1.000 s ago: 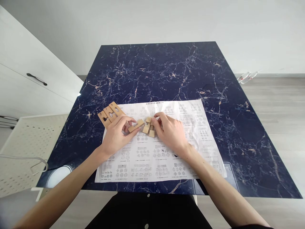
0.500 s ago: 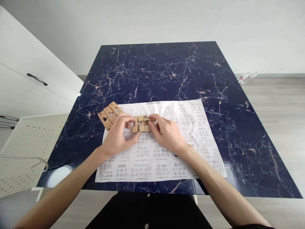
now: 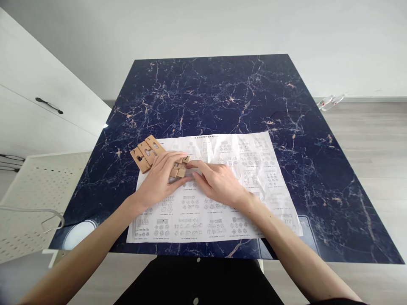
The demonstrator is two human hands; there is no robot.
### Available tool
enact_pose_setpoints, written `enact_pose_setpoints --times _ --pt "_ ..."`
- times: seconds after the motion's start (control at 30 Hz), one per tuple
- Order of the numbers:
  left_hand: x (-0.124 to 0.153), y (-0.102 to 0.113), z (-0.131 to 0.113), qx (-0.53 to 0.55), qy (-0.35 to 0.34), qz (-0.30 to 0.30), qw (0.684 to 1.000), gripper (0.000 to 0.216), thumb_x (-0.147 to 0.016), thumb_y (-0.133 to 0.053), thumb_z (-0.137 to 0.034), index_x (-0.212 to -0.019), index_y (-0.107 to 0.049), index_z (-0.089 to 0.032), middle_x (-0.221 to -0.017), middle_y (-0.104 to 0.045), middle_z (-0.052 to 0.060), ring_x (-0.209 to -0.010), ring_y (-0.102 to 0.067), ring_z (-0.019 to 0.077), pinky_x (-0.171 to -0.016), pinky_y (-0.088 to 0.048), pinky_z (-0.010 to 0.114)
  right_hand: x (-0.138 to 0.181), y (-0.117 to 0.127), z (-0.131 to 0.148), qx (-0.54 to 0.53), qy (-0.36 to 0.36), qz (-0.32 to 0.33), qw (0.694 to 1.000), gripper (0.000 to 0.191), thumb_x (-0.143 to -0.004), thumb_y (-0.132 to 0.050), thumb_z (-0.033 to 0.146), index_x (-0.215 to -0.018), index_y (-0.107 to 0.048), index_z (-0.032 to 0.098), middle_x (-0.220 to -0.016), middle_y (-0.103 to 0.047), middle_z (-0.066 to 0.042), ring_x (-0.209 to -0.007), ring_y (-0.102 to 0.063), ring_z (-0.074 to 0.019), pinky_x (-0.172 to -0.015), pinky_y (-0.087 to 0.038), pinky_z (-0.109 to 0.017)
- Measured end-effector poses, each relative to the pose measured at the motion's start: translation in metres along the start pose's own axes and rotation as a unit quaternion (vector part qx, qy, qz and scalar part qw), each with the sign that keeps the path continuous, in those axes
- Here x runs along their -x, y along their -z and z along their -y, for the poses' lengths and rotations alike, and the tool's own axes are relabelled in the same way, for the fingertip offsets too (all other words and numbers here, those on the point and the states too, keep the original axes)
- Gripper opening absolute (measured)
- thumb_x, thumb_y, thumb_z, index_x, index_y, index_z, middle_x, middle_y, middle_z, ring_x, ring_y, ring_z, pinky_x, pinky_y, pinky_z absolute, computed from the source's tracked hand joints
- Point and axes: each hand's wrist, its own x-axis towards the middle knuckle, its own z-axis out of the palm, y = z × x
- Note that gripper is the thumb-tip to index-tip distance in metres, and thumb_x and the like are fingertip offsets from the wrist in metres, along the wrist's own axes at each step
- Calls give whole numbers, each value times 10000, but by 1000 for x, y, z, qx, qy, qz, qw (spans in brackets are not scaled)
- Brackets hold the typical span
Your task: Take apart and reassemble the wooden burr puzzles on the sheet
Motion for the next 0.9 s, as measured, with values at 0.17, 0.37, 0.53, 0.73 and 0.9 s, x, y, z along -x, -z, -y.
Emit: enact_pose_setpoints --times 0.17,0.37,0.53,0.73,0.9 --pt "-1 -1 0 -18 1 -22 1000 468 -1048 -721 -294 -1456 -493 -285 -1399 -679 116 -1371 -607 343 -1150 -521 577 0 1 1 -12 -13 7 1000 343 -1143 -451 333 -1392 -623 171 -957 -817 -57 -538 -571 -125 -540 -422 -286" --pt "-2 2 -1 -83 4 -78 993 409 -969 -691 -144 -1354 -617 -258 -1287 -752 99 -1282 -655 353 -1119 -520 576 0 0 0 -3 -17 4 1000 350 -1128 -478 315 -1374 -658 144 -688 -678 18 -504 -509 -130 -538 -407 -283" --pt "-1 5 0 -105 -14 -73 992 523 -912 -662 -67 -1394 -656 -270 -1417 -754 81 -1299 -679 353 -1110 -522 576 0 -1 0 -7 -20 7 1000 344 -1131 -479 328 -1375 -654 159 -737 -699 7 -513 -531 -129 -528 -402 -279" --pt "-1 3 3 -111 0 -94 989 462 -837 -662 -40 -1240 -715 -259 -1182 -829 62 -1200 -714 354 -1079 -518 597 0 1 1 -8 -20 9 1000 335 -1125 -477 311 -1368 -657 166 -797 -720 -11 -530 -538 -127 -526 -401 -279" --pt "0 2 3 -133 23 -117 984 383 -836 -641 -23 -1141 -703 -245 -1123 -814 74 -1136 -716 355 -1039 -535 597 0 0 1 -8 -25 9 1000 338 -1128 -473 321 -1355 -665 160 -773 -708 -7 -513 -509 -124 -514 -386 -285"
